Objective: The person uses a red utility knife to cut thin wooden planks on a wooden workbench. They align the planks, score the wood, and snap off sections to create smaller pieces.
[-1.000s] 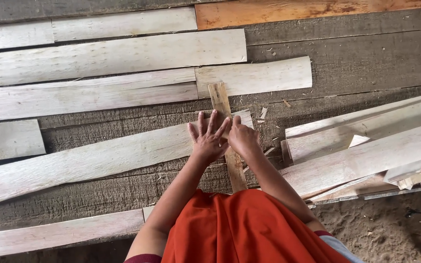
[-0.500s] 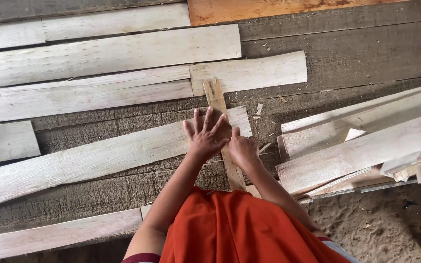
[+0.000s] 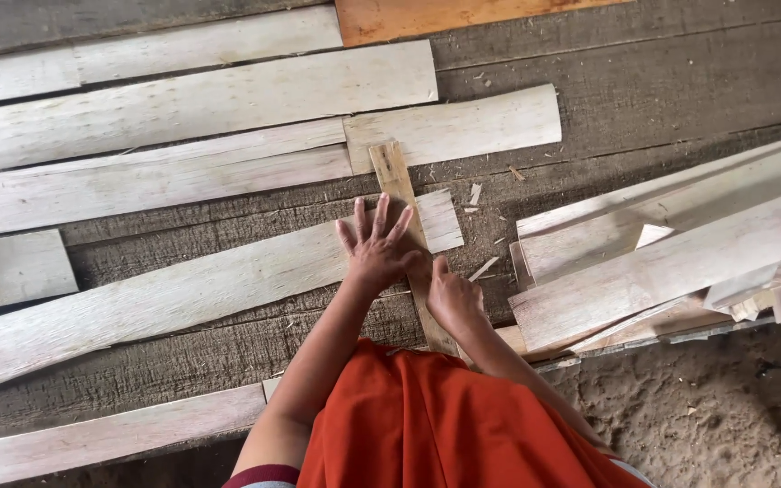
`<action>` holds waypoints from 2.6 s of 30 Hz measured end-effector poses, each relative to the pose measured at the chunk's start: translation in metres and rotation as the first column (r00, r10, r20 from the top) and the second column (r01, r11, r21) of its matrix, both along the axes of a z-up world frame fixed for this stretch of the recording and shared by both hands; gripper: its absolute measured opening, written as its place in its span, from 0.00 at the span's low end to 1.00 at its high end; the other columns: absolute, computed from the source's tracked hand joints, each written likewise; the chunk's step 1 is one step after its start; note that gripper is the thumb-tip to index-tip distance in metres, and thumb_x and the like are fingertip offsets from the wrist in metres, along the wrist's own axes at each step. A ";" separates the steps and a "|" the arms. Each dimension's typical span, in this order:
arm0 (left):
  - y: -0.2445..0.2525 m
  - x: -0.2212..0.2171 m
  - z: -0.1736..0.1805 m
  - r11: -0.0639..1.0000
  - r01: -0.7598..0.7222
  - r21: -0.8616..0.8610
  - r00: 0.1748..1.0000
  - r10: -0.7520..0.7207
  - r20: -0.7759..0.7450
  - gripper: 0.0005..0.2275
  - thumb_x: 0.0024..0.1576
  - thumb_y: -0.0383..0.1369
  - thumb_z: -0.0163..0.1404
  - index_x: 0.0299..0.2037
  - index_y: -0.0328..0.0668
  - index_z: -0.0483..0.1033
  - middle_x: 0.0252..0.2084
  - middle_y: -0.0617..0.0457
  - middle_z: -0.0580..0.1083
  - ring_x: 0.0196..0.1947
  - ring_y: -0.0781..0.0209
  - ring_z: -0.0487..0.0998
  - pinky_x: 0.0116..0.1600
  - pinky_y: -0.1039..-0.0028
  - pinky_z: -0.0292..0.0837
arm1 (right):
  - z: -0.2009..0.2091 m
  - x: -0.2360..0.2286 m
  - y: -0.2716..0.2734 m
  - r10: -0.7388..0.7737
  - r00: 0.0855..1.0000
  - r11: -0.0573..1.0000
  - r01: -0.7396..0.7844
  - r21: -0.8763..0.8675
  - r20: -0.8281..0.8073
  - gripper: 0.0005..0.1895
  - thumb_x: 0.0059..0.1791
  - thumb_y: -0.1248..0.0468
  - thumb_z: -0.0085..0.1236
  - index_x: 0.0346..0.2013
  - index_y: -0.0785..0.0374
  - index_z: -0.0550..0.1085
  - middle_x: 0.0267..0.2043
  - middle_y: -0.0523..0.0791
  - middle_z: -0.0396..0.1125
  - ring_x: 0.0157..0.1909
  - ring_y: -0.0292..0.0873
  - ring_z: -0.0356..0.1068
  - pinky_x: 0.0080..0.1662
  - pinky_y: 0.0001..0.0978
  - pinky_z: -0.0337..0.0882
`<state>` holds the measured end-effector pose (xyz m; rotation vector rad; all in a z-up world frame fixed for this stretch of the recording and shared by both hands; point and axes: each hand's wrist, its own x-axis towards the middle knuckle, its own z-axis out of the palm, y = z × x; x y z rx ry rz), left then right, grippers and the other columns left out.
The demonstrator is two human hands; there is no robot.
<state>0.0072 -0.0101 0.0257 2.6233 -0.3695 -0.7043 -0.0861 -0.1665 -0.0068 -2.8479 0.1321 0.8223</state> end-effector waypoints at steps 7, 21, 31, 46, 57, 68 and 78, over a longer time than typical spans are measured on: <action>0.003 0.004 0.005 1.000 0.022 0.004 1.000 -0.021 -0.019 0.39 0.54 0.58 0.49 0.76 0.77 0.43 0.80 0.57 0.30 0.76 0.35 0.21 0.69 0.26 0.22 | 0.012 0.013 -0.023 -0.026 0.962 0.998 0.040 0.046 -0.271 0.23 0.52 0.53 0.30 0.58 0.60 0.55 0.38 0.57 0.74 0.47 0.64 0.76 0.49 0.59 0.72; 0.001 0.003 0.005 0.999 0.036 0.027 0.998 -0.034 -0.059 0.38 0.56 0.55 0.48 0.77 0.75 0.42 0.80 0.54 0.30 0.76 0.34 0.19 0.68 0.26 0.21 | 0.051 0.116 0.018 -0.028 1.000 0.998 0.029 0.056 -0.010 0.15 0.53 0.57 0.31 0.52 0.59 0.57 0.35 0.58 0.74 0.43 0.64 0.77 0.47 0.57 0.73; 0.003 0.003 0.001 0.999 0.031 0.030 0.999 -0.031 0.007 0.37 0.55 0.53 0.47 0.76 0.75 0.43 0.80 0.54 0.31 0.76 0.33 0.21 0.68 0.26 0.21 | 0.039 0.100 0.014 0.042 0.997 0.998 -0.039 0.039 -0.060 0.14 0.51 0.60 0.33 0.51 0.60 0.57 0.37 0.58 0.75 0.43 0.63 0.77 0.50 0.58 0.73; 0.001 0.000 -0.015 1.000 0.014 0.015 0.999 -0.015 0.048 0.38 0.54 0.58 0.48 0.75 0.78 0.45 0.81 0.56 0.33 0.77 0.34 0.22 0.68 0.25 0.23 | 0.030 0.063 0.005 -0.062 0.996 0.987 0.071 0.147 -0.062 0.13 0.56 0.62 0.31 0.52 0.63 0.59 0.33 0.58 0.74 0.42 0.64 0.77 0.53 0.60 0.71; 0.001 0.001 -0.001 1.000 -0.005 0.026 1.000 0.005 0.002 0.35 0.56 0.59 0.46 0.75 0.76 0.47 0.81 0.57 0.33 0.76 0.37 0.21 0.68 0.29 0.17 | 0.016 0.016 0.001 0.033 0.999 0.999 -0.032 0.034 -0.024 0.19 0.55 0.63 0.33 0.58 0.69 0.60 0.34 0.55 0.75 0.43 0.62 0.78 0.46 0.56 0.76; 0.002 0.003 -0.001 0.999 0.046 0.023 0.999 -0.046 -0.007 0.38 0.55 0.60 0.44 0.76 0.74 0.43 0.81 0.54 0.31 0.76 0.34 0.21 0.68 0.26 0.22 | 0.001 0.002 -0.002 0.091 0.993 0.992 -0.083 -0.095 0.079 0.17 0.52 0.64 0.33 0.54 0.64 0.60 0.27 0.49 0.75 0.34 0.53 0.79 0.41 0.50 0.78; 0.001 0.001 -0.007 1.000 0.029 0.012 1.000 -0.029 0.003 0.37 0.56 0.59 0.44 0.76 0.75 0.43 0.81 0.55 0.31 0.76 0.35 0.20 0.67 0.26 0.20 | -0.004 0.001 -0.012 0.102 0.993 0.994 -0.099 -0.046 0.056 0.15 0.54 0.61 0.34 0.53 0.64 0.60 0.27 0.49 0.74 0.33 0.57 0.79 0.40 0.53 0.78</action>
